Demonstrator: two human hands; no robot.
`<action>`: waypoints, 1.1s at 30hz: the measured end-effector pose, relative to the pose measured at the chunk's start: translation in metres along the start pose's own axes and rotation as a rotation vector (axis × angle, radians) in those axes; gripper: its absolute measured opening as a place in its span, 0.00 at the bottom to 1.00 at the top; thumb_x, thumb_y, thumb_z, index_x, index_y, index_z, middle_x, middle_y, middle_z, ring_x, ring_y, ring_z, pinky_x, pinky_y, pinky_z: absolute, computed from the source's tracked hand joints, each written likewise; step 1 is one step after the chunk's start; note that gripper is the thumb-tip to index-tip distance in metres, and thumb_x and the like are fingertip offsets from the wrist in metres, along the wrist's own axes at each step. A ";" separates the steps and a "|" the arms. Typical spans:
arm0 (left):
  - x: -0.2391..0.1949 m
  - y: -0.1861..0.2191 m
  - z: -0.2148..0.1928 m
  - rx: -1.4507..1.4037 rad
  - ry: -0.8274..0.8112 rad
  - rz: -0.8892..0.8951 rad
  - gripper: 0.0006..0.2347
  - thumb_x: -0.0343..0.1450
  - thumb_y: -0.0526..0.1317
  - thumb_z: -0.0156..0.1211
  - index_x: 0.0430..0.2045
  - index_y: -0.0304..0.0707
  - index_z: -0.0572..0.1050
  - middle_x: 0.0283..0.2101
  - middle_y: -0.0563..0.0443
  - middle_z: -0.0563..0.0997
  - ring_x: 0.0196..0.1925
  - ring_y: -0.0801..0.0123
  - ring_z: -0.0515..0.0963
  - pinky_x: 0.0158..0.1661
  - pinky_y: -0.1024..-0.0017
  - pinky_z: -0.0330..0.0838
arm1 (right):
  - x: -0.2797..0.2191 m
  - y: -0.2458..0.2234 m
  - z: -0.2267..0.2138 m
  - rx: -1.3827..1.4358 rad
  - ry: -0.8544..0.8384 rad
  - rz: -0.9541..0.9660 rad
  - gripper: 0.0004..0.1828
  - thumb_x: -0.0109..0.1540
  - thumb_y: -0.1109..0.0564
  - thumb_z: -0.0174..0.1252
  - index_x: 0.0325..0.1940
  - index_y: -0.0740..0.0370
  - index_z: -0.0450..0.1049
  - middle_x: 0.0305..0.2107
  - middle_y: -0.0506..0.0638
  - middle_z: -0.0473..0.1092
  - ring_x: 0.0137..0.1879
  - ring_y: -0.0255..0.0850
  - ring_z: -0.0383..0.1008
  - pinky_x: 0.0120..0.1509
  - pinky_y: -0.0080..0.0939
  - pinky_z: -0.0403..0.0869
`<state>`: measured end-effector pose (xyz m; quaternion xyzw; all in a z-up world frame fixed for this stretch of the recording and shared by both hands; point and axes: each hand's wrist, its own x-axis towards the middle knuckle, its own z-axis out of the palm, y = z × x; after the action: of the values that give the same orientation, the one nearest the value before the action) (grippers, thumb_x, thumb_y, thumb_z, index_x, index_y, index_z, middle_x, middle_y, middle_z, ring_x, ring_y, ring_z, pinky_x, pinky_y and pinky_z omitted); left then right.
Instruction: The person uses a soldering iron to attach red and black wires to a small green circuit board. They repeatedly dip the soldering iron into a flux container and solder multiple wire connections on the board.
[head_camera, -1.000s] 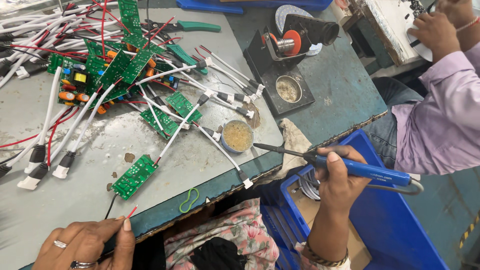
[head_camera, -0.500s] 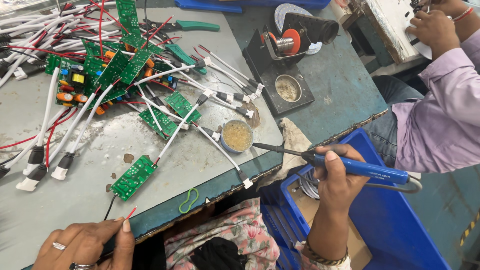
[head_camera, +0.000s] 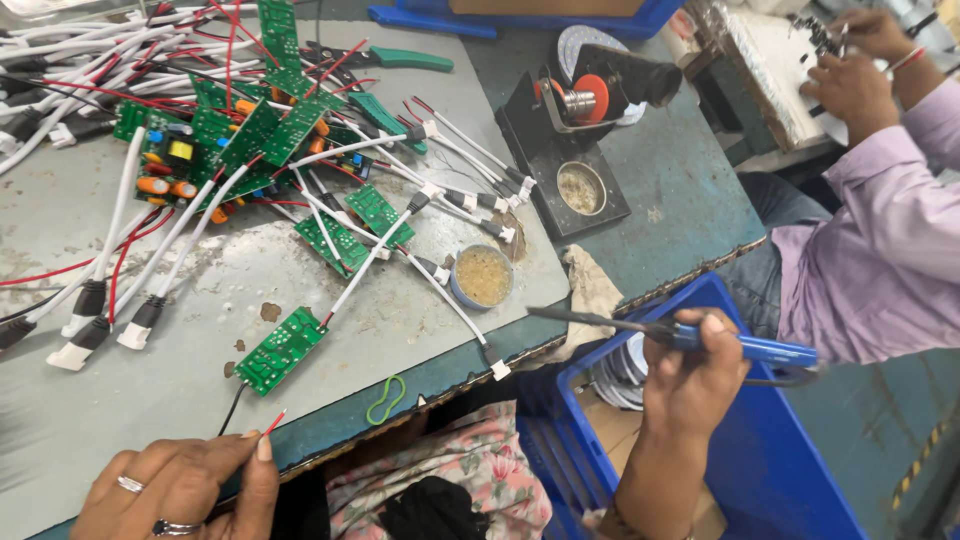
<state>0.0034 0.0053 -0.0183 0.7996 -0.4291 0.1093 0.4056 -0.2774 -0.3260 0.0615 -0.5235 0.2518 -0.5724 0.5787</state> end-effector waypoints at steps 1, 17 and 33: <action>0.000 0.001 0.001 -0.009 0.017 -0.001 0.08 0.60 0.34 0.74 0.23 0.41 0.77 0.26 0.51 0.83 0.30 0.61 0.83 0.36 0.64 0.72 | 0.001 -0.001 -0.004 0.138 0.001 0.097 0.14 0.69 0.53 0.54 0.39 0.66 0.77 0.16 0.47 0.67 0.18 0.32 0.62 0.25 0.32 0.64; 0.020 0.021 -0.022 -0.281 0.224 -0.049 0.06 0.60 0.33 0.71 0.23 0.36 0.78 0.27 0.47 0.83 0.28 0.62 0.83 0.33 0.68 0.71 | 0.000 0.019 -0.014 0.461 -0.043 0.526 0.16 0.68 0.48 0.53 0.39 0.61 0.81 0.12 0.41 0.66 0.17 0.30 0.61 0.25 0.30 0.61; 0.038 0.009 -0.032 -0.371 0.263 -0.203 0.05 0.63 0.32 0.69 0.26 0.35 0.77 0.43 0.46 0.78 0.37 0.58 0.78 0.40 0.63 0.72 | 0.021 0.066 0.006 0.119 -0.349 0.009 0.20 0.73 0.46 0.50 0.40 0.67 0.65 0.16 0.52 0.63 0.22 0.38 0.65 0.35 0.32 0.67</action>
<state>0.0249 0.0039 0.0273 0.7294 -0.3029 0.0907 0.6066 -0.2408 -0.3567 0.0111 -0.5785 0.1156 -0.4841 0.6462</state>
